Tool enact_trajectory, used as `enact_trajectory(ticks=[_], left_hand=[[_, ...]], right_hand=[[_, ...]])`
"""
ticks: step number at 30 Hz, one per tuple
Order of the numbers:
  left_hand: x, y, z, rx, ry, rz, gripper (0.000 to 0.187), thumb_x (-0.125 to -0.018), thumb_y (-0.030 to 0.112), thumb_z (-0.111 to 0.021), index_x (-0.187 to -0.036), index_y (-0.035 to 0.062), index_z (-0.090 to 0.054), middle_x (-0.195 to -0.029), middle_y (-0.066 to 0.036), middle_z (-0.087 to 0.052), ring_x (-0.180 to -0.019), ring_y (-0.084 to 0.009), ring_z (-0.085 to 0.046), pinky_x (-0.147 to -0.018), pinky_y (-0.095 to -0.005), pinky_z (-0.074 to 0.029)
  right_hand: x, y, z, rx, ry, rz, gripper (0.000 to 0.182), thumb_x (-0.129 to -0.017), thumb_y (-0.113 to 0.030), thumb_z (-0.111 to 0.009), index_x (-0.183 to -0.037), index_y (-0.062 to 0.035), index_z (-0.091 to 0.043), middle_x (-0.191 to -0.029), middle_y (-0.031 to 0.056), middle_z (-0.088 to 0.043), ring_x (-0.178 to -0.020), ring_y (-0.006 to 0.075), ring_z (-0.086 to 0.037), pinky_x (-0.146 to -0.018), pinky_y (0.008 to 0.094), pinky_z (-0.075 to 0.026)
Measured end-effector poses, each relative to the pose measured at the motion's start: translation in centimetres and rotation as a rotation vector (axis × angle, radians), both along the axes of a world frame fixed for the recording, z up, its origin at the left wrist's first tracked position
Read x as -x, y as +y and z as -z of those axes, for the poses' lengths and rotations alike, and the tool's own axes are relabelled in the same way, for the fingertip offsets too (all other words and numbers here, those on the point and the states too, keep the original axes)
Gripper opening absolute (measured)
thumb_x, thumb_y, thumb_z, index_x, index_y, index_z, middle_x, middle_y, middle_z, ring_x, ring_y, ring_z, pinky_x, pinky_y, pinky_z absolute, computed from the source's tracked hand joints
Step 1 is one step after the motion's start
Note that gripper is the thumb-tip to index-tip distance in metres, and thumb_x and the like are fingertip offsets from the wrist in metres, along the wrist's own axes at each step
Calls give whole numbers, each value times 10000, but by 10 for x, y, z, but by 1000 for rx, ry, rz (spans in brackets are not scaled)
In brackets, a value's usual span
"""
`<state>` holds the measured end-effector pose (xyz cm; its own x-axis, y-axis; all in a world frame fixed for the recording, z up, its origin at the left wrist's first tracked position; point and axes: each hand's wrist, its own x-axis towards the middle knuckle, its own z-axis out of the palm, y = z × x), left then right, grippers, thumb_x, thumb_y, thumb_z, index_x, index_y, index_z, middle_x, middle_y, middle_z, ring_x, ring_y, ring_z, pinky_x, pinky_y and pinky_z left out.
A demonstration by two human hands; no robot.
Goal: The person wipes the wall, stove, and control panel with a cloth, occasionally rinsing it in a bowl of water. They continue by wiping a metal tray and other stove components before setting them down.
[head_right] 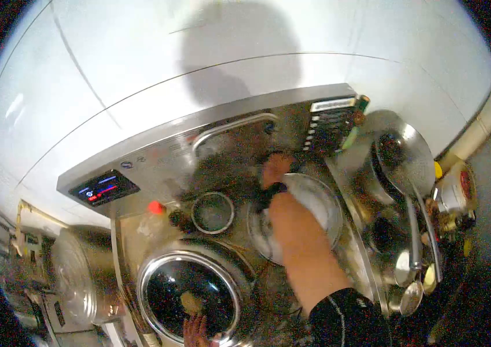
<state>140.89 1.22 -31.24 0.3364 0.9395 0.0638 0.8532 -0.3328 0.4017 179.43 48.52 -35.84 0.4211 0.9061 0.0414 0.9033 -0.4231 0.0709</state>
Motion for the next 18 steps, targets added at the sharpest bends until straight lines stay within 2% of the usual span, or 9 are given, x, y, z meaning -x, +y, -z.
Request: enact_trajectory(ticks=[1,2,5,7,9,11,12,15,18], left_hand=[[1,1,-1,-8,-18,-9,699,-906,466,-583,-1392,-33,-519,-1415,-257,-520,-1347,-426,-449,-1141,-583,-302],[3,0,1,-11,-18,-28,699,-906,466,-583,-1392,-33,-519,-1415,-257,-520,-1347,-426,-449,-1141,-583,-302],[7,-9,-6,142,-53,-61,697,-916,463,-579,-1402,-32,-511,-1418,-253,-519,-1351,-425,-446,-1143,-583,-299],[-2,7,-9,18,-27,13,684,-913,437,-606,-1401,-33,-512,-1422,-245,-519,-1367,-417,-432,-1148,-584,-293],[-3,4,-9,15,3,38,674,-916,429,-609,-1406,-23,-511,-1431,-236,-515,-1373,-413,-426,-1153,-580,-286],[-1,1,-2,13,34,40,664,-919,421,-612,-1411,-13,-511,-1440,-227,-511,-1380,-408,-420,-1159,-577,-280],[1,1,0,51,51,42,657,-920,419,-614,-1416,1,-510,-1455,-214,-501,-1386,-399,-415,-1163,-573,-276],[1,1,5,47,10,63,650,-920,408,-619,-1433,27,-500,-1487,-189,-474,-1404,-378,-396,-1173,-564,-263],[1,4,12,8,-35,73,655,-915,401,-627,-1444,39,-490,-1503,-178,-457,-1416,-363,-382,-1179,-558,-253]], right_hand=[[-37,1,1,200,-2,20,344,-900,-366,-649,-1148,-129,-681,-1024,86,-703,-955,182,-668,-787,366,-498],[-52,6,24,179,-47,59,297,-910,-350,-635,-1102,-127,-680,-1005,97,-699,-944,195,-665,-775,376,-493],[-90,48,163,-372,-348,229,200,-939,-302,-591,-964,-121,-675,-947,129,-688,-910,232,-655,-740,405,-478],[-23,26,63,-779,472,400,161,-947,-215,-551,-920,-70,-615,-887,167,-629,-863,321,-600,-735,452,-444],[13,-2,-3,-1122,916,373,142,-954,-129,-511,-877,-18,-556,-826,206,-571,-815,411,-545,-730,500,-409],[25,-32,-36,-1191,782,116,116,-945,-106,-517,-892,-7,-546,-833,211,-546,-818,417,-525,-744,509,-404],[23,-37,-37,-1213,646,-144,94,-936,-83,-522,-907,5,-537,-841,216,-521,-821,423,-505,-758,518,-398],[-17,-31,-49,-1198,431,-321,95,-930,-72,-546,-936,22,-528,-908,223,-525,-875,422,-502,-786,529,-397],[-66,2,-53,-1082,256,-124,119,-941,-110,-525,-976,2,-547,-1019,228,-573,-955,430,-531,-831,544,-415]])
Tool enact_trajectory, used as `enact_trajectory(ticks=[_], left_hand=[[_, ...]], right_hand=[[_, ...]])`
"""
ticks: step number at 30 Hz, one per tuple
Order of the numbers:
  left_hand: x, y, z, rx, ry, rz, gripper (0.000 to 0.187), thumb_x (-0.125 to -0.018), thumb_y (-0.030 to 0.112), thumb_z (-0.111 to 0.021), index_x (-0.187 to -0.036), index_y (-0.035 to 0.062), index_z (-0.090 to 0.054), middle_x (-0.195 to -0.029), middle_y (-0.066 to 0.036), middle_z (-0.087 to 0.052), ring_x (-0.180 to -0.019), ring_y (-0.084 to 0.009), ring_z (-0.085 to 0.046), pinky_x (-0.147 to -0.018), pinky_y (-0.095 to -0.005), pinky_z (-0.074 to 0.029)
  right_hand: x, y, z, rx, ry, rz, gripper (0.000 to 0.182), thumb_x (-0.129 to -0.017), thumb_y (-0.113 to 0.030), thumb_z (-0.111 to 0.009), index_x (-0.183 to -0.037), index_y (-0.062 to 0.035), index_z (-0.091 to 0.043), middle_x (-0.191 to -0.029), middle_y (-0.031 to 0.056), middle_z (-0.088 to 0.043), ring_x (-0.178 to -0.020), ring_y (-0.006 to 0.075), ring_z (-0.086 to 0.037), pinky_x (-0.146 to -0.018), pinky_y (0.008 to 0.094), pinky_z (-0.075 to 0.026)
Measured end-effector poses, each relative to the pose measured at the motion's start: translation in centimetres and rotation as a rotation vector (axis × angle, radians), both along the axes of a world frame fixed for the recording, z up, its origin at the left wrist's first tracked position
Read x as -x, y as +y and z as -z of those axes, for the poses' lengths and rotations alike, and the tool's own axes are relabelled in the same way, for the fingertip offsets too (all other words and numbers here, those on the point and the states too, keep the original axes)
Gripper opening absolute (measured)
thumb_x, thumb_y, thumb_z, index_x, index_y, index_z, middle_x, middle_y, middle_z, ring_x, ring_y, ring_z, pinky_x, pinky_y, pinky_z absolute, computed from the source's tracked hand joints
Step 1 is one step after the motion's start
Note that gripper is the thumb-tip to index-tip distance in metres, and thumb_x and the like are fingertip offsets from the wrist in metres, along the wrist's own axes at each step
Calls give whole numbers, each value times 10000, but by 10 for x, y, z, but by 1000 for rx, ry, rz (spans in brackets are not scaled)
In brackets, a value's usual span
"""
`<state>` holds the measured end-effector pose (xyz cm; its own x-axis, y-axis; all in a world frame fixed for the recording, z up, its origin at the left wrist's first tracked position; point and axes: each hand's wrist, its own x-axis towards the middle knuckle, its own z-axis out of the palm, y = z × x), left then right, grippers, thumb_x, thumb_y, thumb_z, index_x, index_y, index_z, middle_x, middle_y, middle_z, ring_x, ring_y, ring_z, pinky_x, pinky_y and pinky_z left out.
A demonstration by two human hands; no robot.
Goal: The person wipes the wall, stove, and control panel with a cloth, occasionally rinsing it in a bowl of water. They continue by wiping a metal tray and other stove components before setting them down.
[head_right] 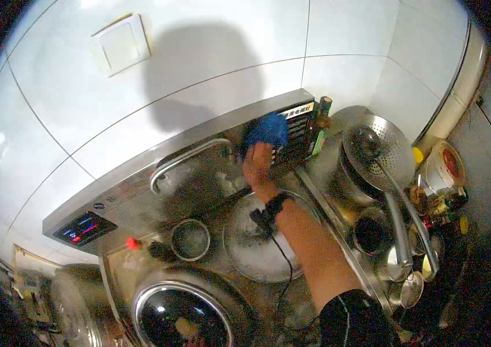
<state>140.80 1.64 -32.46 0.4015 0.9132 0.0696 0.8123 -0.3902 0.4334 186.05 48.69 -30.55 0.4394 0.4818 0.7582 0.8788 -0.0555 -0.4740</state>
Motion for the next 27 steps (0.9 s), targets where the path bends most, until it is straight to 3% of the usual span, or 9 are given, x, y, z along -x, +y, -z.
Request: enact_trajectory(ticks=[1,3,5,8,13,15,17,24,27], left_hand=[[1,-1,4,7,14,-6,659,-913,403,-632,-1443,37,-490,-1503,-181,-455,-1417,-360,-381,-1179,-559,-254],[5,-9,8,32,43,-21,668,-907,407,-641,-1441,35,-489,-1503,-186,-452,-1418,-353,-380,-1179,-560,-254],[6,-14,8,49,51,-33,672,-905,409,-646,-1440,34,-489,-1503,-188,-451,-1419,-349,-379,-1179,-560,-255],[5,-16,7,180,51,-102,689,-897,436,-648,-1432,29,-498,-1493,-195,-460,-1412,-349,-387,-1180,-561,-256],[3,-8,-13,189,20,-126,715,-894,458,-646,-1436,18,-491,-1506,-196,-443,-1425,-357,-365,-1187,-567,-239],[2,-14,-4,184,35,-157,720,-894,455,-649,-1438,12,-486,-1508,-206,-438,-1426,-366,-362,-1187,-570,-236],[3,-16,-11,180,55,-183,724,-894,451,-651,-1440,6,-481,-1509,-215,-432,-1426,-376,-359,-1188,-573,-233],[-1,-18,-5,108,7,-172,706,-885,430,-665,-1405,-23,-510,-1477,-251,-453,-1410,-396,-375,-1181,-575,-242],[-5,-7,-14,51,92,-146,706,-872,427,-678,-1384,-34,-523,-1448,-255,-480,-1393,-399,-395,-1175,-573,-253]], right_hand=[[-20,8,-6,19,-437,348,111,-959,-107,-493,-964,-8,-543,-1043,197,-585,-988,399,-543,-841,519,-427],[-54,36,-28,-228,-211,449,156,-987,-104,-438,-950,-34,-573,-1078,137,-613,-1036,329,-567,-829,478,-455],[-70,49,-42,-461,452,180,204,-997,-104,-416,-949,-51,-607,-1089,109,-629,-1052,290,-579,-807,463,-472],[-85,36,-51,315,368,465,194,-970,-96,-476,-926,0,-639,-1093,248,-611,-1115,268,-576,-909,431,-447],[-102,43,58,867,-282,631,168,-932,-172,-538,-917,-122,-698,-860,88,-676,-835,228,-666,-700,384,-509],[-62,21,79,804,-524,533,159,-860,-237,-636,-929,-111,-705,-870,60,-680,-784,245,-674,-674,390,-523],[-32,37,129,907,-282,323,335,-778,-319,-739,-1005,-73,-737,-1042,109,-702,-835,298,-707,-749,425,-585],[140,41,180,941,-298,-157,205,-774,-225,-672,-876,-69,-756,-893,151,-721,-871,348,-692,-768,451,-548],[195,-35,30,993,-409,-484,222,-811,-203,-663,-870,-3,-739,-922,191,-680,-938,387,-663,-823,498,-524]])
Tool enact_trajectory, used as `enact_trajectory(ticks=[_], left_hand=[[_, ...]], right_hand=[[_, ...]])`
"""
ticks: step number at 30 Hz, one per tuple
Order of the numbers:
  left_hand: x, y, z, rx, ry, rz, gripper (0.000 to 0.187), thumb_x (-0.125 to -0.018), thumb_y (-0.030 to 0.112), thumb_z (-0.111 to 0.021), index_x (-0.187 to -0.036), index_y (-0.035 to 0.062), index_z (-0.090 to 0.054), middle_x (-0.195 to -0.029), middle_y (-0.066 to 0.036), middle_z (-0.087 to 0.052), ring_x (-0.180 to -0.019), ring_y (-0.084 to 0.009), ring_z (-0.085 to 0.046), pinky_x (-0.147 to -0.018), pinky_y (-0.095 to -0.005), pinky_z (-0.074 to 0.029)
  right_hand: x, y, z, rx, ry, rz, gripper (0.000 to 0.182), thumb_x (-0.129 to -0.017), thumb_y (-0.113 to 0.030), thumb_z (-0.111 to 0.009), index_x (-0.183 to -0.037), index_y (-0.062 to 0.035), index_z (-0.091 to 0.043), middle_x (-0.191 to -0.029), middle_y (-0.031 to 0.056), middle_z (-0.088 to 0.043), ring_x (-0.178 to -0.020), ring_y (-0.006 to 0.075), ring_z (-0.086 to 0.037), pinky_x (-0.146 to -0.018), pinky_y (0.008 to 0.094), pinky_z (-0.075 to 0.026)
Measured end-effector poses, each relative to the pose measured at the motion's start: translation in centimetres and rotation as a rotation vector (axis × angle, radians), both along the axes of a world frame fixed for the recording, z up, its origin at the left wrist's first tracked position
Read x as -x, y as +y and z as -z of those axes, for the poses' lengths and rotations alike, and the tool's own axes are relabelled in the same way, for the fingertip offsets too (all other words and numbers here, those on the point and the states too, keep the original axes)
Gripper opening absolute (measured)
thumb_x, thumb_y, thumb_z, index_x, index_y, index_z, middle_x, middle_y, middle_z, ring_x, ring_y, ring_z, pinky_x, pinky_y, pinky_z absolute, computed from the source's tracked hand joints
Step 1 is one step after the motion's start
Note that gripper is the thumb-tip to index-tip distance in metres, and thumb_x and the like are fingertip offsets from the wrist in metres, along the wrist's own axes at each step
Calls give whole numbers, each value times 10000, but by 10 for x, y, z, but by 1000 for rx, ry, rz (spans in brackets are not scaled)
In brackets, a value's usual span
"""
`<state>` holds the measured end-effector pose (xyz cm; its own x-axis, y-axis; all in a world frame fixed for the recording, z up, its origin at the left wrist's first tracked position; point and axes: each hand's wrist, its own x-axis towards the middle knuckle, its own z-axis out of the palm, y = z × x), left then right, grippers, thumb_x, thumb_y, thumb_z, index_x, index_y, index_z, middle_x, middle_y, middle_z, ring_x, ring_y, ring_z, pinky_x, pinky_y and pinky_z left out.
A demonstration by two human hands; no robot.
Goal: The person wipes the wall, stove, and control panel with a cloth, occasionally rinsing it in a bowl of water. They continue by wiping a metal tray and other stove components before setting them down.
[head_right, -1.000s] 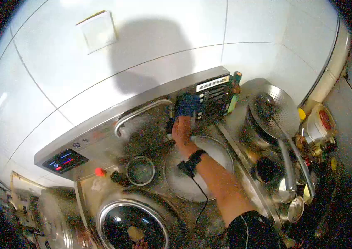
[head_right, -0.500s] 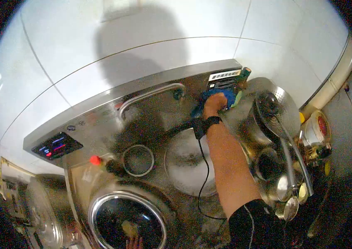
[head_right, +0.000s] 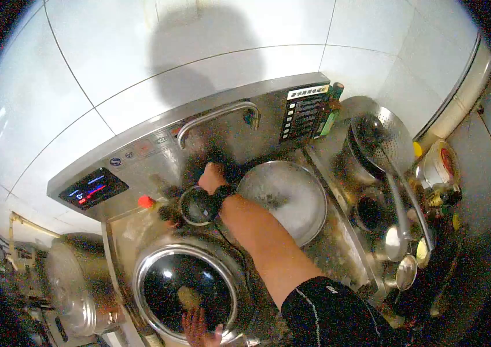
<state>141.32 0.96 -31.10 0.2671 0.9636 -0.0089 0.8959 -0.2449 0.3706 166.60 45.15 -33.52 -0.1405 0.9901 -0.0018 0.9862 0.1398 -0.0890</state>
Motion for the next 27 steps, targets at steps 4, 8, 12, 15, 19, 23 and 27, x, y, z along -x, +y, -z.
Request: enact_trajectory(ticks=[4,8,12,15,19,23,27], left_hand=[[8,-8,30,-92,-9,-2,751,-838,554,-608,-1265,-63,-586,-1317,-256,-581,-1297,-460,-473,-1145,-599,-276],[7,-7,20,-68,13,-35,750,-834,548,-602,-1252,-75,-607,-1304,-243,-599,-1301,-423,-482,-1153,-569,-278],[7,-6,13,-57,-4,-49,752,-844,552,-584,-1280,-61,-591,-1313,-234,-594,-1305,-404,-476,-1161,-553,-265],[10,-10,18,-93,-29,-48,752,-854,552,-569,-1295,-57,-582,-1318,-234,-590,-1317,-405,-465,-1167,-550,-256],[11,-10,14,-24,9,-45,757,-839,552,-588,-1315,-36,-556,-1295,-257,-575,-1294,-439,-452,-1140,-574,-288],[11,-7,6,-21,-5,-61,735,-844,543,-581,-1284,-45,-594,-1305,-235,-598,-1315,-391,-474,-1164,-536,-273],[13,-9,8,-82,-48,-60,713,-842,528,-599,-1266,-45,-605,-1288,-240,-605,-1287,-396,-501,-1152,-535,-296]], right_hand=[[-16,-18,-7,-168,1131,340,307,-813,-218,-759,-985,28,-694,-965,173,-674,-1006,358,-649,-879,471,-532],[-67,-59,-77,381,2552,471,179,-895,-223,-668,-992,-75,-700,-961,104,-720,-909,289,-681,-811,437,-572],[-137,-112,-76,226,2359,392,164,-930,-184,-597,-1003,-74,-694,-1055,120,-698,-978,291,-652,-858,432,-555],[-197,-153,-32,-40,490,59,301,-888,-206,-658,-1125,-20,-658,-1130,165,-680,-1054,320,-638,-922,459,-523],[-206,-167,27,54,408,246,331,-851,-204,-635,-1092,24,-645,-1032,195,-670,-1005,347,-636,-847,455,-509],[-193,-143,92,362,320,330,463,-863,-295,-603,-1188,34,-591,-1155,247,-594,-1098,392,-579,-911,447,-462],[-238,-122,96,427,774,523,351,-823,-274,-638,-986,37,-648,-865,201,-673,-776,381,-669,-696,465,-542]])
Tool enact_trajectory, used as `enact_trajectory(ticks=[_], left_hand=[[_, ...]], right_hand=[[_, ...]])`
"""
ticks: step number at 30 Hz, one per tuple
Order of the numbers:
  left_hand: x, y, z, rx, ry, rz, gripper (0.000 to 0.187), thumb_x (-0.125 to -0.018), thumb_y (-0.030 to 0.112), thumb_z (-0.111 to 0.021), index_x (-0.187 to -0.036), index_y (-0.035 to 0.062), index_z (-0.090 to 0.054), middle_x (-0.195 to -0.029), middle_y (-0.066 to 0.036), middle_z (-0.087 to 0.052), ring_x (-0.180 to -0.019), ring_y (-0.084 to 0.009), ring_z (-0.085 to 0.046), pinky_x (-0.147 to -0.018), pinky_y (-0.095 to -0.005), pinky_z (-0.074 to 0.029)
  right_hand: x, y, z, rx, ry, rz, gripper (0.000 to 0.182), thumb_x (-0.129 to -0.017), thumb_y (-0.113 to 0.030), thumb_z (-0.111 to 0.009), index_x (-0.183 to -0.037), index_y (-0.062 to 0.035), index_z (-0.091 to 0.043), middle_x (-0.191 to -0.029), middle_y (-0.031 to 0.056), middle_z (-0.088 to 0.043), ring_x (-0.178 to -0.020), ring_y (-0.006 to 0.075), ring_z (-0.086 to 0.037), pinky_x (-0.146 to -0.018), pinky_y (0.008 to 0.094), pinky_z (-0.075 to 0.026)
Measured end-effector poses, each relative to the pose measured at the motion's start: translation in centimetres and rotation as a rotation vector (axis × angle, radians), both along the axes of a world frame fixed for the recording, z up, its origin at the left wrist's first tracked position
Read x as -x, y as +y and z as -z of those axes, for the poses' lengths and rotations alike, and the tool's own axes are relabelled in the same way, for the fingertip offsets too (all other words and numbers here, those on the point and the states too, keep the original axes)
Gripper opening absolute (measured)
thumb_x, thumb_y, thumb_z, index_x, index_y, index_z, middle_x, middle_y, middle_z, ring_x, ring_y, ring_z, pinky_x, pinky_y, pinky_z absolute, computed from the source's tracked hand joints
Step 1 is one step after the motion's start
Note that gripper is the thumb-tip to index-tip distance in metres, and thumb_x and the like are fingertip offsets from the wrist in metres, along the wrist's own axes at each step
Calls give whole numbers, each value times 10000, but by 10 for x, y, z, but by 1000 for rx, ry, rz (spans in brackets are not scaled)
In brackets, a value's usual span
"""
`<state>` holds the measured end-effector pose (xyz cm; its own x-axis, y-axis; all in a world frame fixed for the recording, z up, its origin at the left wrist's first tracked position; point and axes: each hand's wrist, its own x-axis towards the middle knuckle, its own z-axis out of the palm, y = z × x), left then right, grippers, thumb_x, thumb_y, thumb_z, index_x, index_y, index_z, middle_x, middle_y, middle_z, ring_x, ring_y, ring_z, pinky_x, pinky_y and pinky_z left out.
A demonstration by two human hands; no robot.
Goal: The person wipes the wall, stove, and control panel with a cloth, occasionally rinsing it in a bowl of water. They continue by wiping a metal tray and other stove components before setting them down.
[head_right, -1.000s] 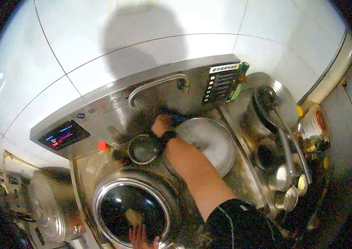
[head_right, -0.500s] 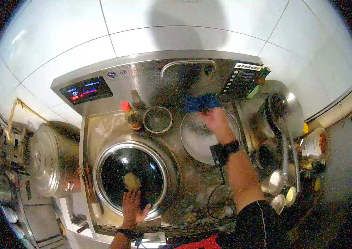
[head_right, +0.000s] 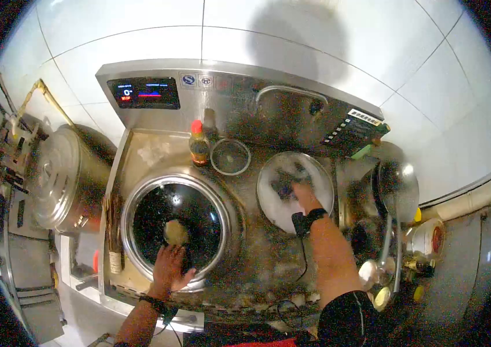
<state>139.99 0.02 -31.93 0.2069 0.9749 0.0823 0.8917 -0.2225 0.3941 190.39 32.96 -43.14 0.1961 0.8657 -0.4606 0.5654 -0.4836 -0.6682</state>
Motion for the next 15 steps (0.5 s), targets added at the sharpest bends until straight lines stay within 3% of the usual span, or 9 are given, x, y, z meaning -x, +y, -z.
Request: enact_trajectory(ticks=[1,4,6,7,9,10,12,14,15], left_hand=[[-1,0,1,3,-5,0,713,-842,528,-599,-1266,-45,-605,-1288,-240,-605,-1287,-396,-501,-1152,-535,-296],[-1,-2,4,-38,-25,-20,705,-845,526,-597,-1255,-47,-608,-1275,-242,-611,-1268,-398,-516,-1147,-535,-304],[-2,-2,6,-75,8,-17,690,-845,523,-598,-1236,-46,-617,-1255,-242,-619,-1252,-398,-530,-1143,-537,-312],[-2,-4,8,-71,8,-22,690,-845,523,-598,-1236,-46,-617,-1255,-242,-619,-1252,-398,-530,-1143,-537,-312],[0,-4,10,-121,-17,-19,684,-844,522,-600,-1231,-42,-619,-1257,-240,-619,-1251,-393,-533,-1147,-534,-310],[0,-4,11,-119,-18,-20,684,-844,522,-600,-1231,-42,-619,-1257,-240,-619,-1251,-393,-533,-1147,-534,-310],[1,-4,10,-105,-29,-13,682,-843,516,-603,-1238,-41,-616,-1253,-237,-621,-1248,-389,-534,-1141,-535,-320],[0,-4,7,-102,-13,-4,683,-843,513,-605,-1243,-41,-612,-1253,-234,-621,-1245,-388,-535,-1138,-533,-325],[0,-4,7,-107,9,-6,684,-842,510,-607,-1248,-41,-609,-1253,-231,-622,-1242,-387,-536,-1134,-532,-330]], right_hand=[[2,7,-13,3,-5,0,351,-823,-274,-638,-986,37,-648,-865,201,-673,-776,381,-669,-696,465,-542],[8,42,-51,-373,79,222,314,-825,-256,-634,-958,29,-645,-878,225,-675,-770,403,-666,-670,472,-533],[4,68,-70,-1118,-1039,-711,256,-839,-228,-627,-929,11,-643,-863,220,-672,-703,385,-646,-646,484,-520],[22,64,-81,-1118,-1035,-717,256,-839,-228,-627,-929,11,-643,-863,220,-672,-703,385,-646,-646,484,-520],[93,52,-96,-621,-767,-689,436,-986,-273,-412,-1150,80,-607,-1163,310,-618,-1103,466,-581,-942,500,-472],[119,61,-73,-470,-483,-423,413,-972,-251,-421,-1129,76,-618,-1144,313,-624,-1084,475,-585,-916,508,-480],[159,41,-67,-286,-349,-260,384,-960,-223,-427,-1092,71,-635,-1117,317,-634,-1057,490,-589,-879,521,-488],[172,-16,-80,-314,-468,-333,384,-961,-237,-437,-1078,68,-640,-1092,311,-646,-1047,496,-589,-866,531,-489],[166,-43,-72,-315,-378,-278,393,-964,-250,-442,-1093,67,-634,-1084,305,-652,-1050,492,-591,-874,536,-487]])
